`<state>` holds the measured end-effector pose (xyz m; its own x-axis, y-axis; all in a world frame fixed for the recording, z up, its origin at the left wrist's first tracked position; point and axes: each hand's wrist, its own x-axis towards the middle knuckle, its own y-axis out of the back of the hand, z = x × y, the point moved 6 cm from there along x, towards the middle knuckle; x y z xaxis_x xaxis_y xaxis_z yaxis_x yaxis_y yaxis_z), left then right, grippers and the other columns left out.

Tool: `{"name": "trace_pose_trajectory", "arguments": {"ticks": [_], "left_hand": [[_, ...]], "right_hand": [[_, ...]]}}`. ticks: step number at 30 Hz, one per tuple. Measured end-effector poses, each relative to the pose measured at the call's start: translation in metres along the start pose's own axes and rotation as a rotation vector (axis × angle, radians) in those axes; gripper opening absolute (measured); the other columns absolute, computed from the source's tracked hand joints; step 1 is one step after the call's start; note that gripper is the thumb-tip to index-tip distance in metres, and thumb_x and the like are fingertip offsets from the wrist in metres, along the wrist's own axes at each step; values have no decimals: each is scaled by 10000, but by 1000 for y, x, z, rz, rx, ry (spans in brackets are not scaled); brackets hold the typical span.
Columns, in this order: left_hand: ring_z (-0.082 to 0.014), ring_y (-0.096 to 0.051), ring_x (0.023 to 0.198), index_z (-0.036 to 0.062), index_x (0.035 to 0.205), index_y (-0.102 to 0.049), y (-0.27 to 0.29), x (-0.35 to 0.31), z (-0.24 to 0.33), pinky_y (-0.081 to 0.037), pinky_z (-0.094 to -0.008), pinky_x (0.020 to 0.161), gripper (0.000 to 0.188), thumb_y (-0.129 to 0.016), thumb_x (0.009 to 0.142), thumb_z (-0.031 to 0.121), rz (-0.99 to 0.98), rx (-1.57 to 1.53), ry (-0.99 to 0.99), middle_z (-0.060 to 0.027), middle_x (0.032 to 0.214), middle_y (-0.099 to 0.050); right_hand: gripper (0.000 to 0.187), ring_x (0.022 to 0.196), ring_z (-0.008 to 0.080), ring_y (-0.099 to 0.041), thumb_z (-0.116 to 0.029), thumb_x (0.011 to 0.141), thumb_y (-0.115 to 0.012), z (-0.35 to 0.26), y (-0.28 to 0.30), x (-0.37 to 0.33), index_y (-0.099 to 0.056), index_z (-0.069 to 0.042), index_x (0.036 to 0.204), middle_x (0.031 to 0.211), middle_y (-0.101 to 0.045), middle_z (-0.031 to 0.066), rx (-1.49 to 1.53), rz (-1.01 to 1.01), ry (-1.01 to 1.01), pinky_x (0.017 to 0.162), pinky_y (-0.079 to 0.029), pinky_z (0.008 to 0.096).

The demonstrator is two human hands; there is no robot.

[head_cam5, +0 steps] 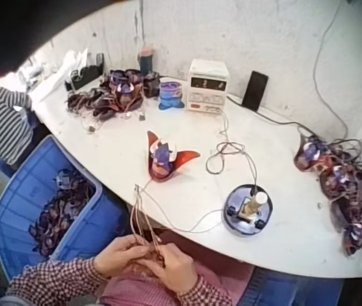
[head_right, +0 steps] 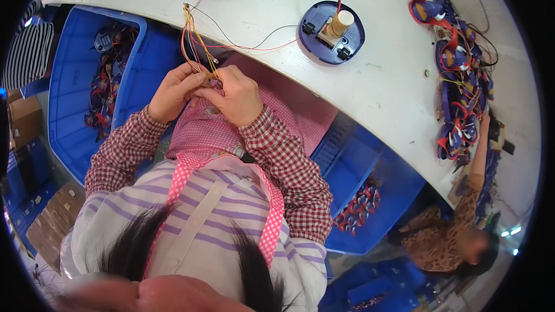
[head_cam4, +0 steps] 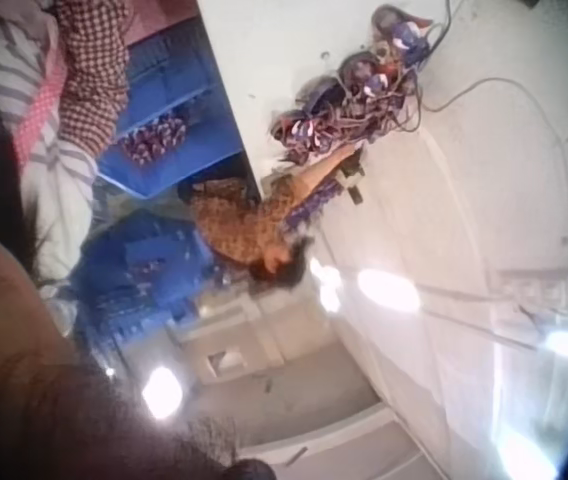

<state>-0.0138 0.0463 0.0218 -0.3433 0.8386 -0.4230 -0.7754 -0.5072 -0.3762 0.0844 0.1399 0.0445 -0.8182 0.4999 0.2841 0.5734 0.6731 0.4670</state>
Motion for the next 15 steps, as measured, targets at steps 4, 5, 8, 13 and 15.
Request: {"name": "trace_pose_trajectory", "arguments": {"ticks": [4, 5, 8, 13, 15], "left_hand": [[-66, -503, 561, -3, 996, -543, 7, 2, 0, -410, -158, 445, 141, -540, 920, 116, -3, -97, 42, -67, 806, -568], [-70, -508, 556, -3, 992, -542, 7, 3, 1, -411, -159, 442, 138, -539, 920, 115, -7, -94, 44, -69, 798, -570], [-80, -524, 541, -4, 979, -540, 10, 4, 5, -413, -162, 434, 130, -539, 920, 111, -19, -85, 43, -76, 775, -578], [-92, -541, 529, -6, 964, -538, 15, 0, 4, -425, -165, 433, 125, -542, 918, 110, -4, -75, 50, -81, 760, -584], [-95, -547, 540, -8, 971, -539, 23, 1, 6, -431, -165, 439, 130, -546, 916, 110, 9, -40, 29, -82, 767, -586]], "right_hand": [[214, 607, 121, -502, -49, 773, -684, 4, 1, 0, -630, -2, 975, 779, -587, 46, 206, -42, -119, 544, -418, 218], [212, 609, 118, -501, -50, 781, -679, 6, 0, -1, -629, -1, 980, 789, -593, 46, 246, -44, -131, 543, -416, 217], [203, 612, 109, -500, -53, 803, -665, 12, -4, -2, -624, 2, 995, 822, -609, 46, 364, -54, -165, 537, -412, 212], [218, 637, 100, -521, -64, 850, -627, 19, -14, -2, -596, 2, 1055, 868, -629, 61, 374, -69, -335, 553, -428, 197], [223, 641, 101, -530, -70, 857, -620, 24, -17, -2, -585, 5, 1065, 877, -631, 69, 521, -52, -406, 553, -436, 197]]}}
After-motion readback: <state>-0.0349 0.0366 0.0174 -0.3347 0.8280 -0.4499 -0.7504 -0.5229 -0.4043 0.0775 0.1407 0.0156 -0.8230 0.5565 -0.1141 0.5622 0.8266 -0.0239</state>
